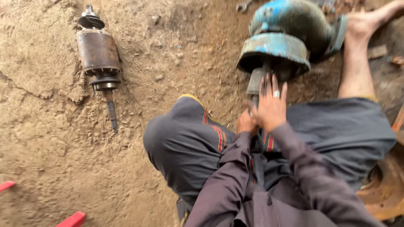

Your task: The person sits on the ground and uses a handheld abrasive block to grind the surface of a cylindrical metal shaft mounted on a bench grinder. The person repeatedly rubs the block against the rotating shaft, occasionally pausing to reposition the hands.

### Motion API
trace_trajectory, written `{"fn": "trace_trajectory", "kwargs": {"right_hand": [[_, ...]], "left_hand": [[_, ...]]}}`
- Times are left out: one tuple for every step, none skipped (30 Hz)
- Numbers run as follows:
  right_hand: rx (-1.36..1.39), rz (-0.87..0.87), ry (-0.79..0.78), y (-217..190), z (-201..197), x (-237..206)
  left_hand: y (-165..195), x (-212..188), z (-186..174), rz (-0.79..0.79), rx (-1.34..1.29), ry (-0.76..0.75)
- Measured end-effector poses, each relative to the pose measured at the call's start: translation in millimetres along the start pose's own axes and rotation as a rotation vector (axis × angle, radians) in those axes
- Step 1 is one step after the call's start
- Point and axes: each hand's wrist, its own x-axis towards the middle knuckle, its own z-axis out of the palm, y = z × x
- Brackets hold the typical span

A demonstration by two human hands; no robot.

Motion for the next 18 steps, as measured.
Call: {"fn": "trace_trajectory", "kwargs": {"right_hand": [[0.006, -0.019, 0.009, 1, 1, 0], [0.039, -0.03, 0.023, 2, 3, 0], [0.075, -0.035, 0.032, 3, 6, -1], [0.119, -0.033, 0.042, 2, 8, -2], [0.144, -0.002, 0.015, 1, 11, -3], [0.167, 0.035, -0.016, 1, 14, -4], [0.186, 0.064, -0.045, 0, 16, -4], [0.112, 0.04, -0.038, 0, 17, -5], [0.032, 0.011, -0.013, 0, 18, -5], [-0.05, -0.024, 0.018, 0, 18, -5], [-0.044, -0.042, 0.032, 1, 16, -3], [-0.037, -0.061, 0.032, 2, 15, -3], [-0.026, -0.073, 0.021, 3, 12, -1], [0.035, -0.053, -0.03, 3, 10, 0], [0.101, -0.025, -0.082, 3, 8, 2], [0.169, 0.007, -0.135, 3, 6, 3], [0.163, 0.011, -0.113, 2, 4, 3], [0.15, 0.007, -0.072, 1, 3, 3]], "left_hand": [[1, 2, 0, -0.012, 0.029, -0.028], [0, 3, 0, -0.033, 0.063, -0.062], [0, 5, 1, -0.02, 0.005, -0.022], [-1, 6, 2, -0.009, -0.043, 0.016], [-1, 6, 3, 0.002, -0.082, 0.045], [-3, 5, 5, 0.003, -0.07, 0.03], [-3, 5, 6, -0.001, -0.056, 0.025], [-3, 3, 6, -0.005, -0.054, 0.023], [-3, 2, 7, 0.0, -0.042, 0.016], [-2, 0, 7, 0.004, -0.028, 0.001], [-2, -2, 6, 0.005, -0.022, -0.01], [-1, -3, 5, 0.003, -0.012, -0.019], [-1, -3, 5, 0.0, -0.009, -0.014], [0, -2, 4, 0.003, -0.005, -0.008], [0, -2, 4, -0.007, -0.015, 0.003], [0, 0, 4, -0.02, -0.021, 0.009], [0, 2, 4, -0.02, -0.024, 0.01], [0, 4, 4, -0.017, -0.025, 0.013]]}}
